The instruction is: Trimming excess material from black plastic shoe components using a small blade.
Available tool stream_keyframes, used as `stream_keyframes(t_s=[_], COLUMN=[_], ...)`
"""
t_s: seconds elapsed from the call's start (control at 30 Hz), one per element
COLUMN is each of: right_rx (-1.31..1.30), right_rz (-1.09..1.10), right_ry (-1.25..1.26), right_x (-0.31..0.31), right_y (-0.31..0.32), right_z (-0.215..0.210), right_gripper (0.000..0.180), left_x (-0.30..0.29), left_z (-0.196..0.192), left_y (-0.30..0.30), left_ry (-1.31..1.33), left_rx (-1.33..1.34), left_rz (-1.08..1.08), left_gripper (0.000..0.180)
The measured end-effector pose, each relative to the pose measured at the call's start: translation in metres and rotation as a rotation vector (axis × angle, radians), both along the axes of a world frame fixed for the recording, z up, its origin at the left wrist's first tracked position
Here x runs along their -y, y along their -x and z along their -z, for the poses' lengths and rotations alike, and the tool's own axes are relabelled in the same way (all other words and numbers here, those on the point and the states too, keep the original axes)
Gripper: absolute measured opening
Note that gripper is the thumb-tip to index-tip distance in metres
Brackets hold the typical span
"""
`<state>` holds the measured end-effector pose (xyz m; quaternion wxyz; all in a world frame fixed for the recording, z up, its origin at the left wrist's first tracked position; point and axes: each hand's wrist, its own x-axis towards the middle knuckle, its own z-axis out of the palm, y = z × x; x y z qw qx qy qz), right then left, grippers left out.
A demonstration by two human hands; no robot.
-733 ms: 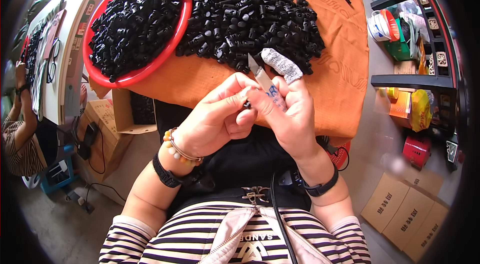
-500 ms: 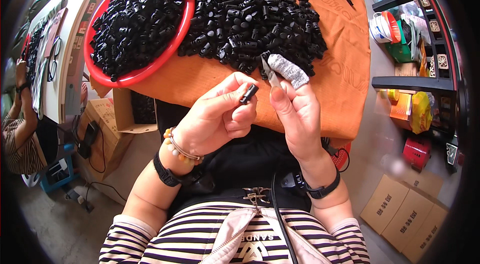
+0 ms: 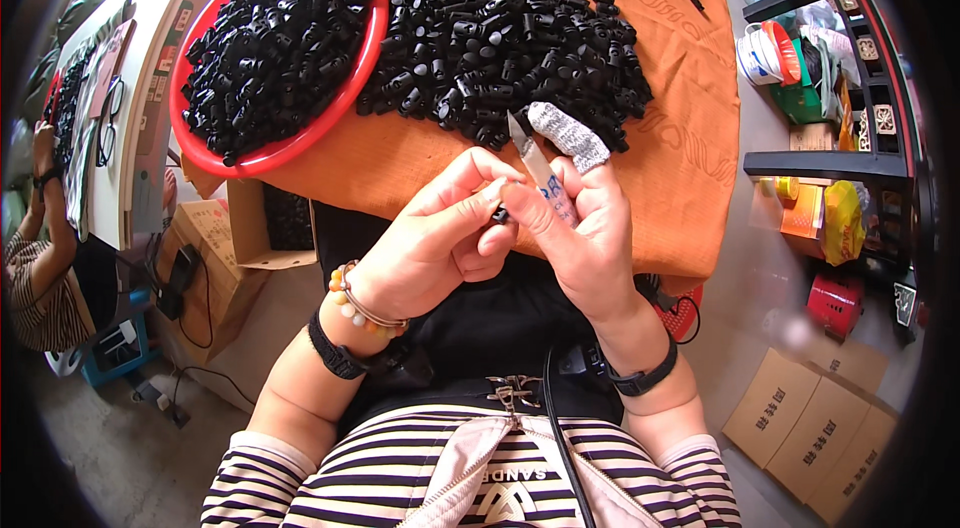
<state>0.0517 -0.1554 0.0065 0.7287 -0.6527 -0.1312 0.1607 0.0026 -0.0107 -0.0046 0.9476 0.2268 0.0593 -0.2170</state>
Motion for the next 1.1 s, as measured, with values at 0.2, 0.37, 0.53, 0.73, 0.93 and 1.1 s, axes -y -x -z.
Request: stream_keyframes(t_s=[0.2,0.37,0.53,0.73,0.93,1.1], right_rx=[0.024,0.127,-0.064,-0.024,0.034,0.002], right_rz=[0.045,-0.061,-0.164,-0.191,-0.204,-0.170], right_ry=[0.008,0.050,-0.037,0.032,0.094,0.121], right_x=[0.003,0.007,0.008,0.007,0.007,0.006], right_y=[-0.002,0.003,0.012,0.013,0.012,0.012], right_z=[-0.001,-0.007,-0.019,-0.018,-0.022,-0.023], right_gripper=[0.044,0.044,0.043,0.042,0.041,0.049], left_x=[-0.002,-0.005,-0.007,-0.006,-0.005,-0.006], left_z=[0.000,0.004,-0.001,0.001,-0.004,-0.002], left_y=[-0.002,-0.001,-0.003,0.000,0.000,0.001], left_ry=[0.020,0.085,0.001,-0.026,-0.062,-0.068], left_rx=[-0.005,-0.088,-0.059,-0.039,-0.055,-0.033], left_rz=[0.015,-0.002,-0.134,-0.192,-0.198,-0.186], left_gripper=[0.015,0.016,0.016,0.022,0.022,0.023])
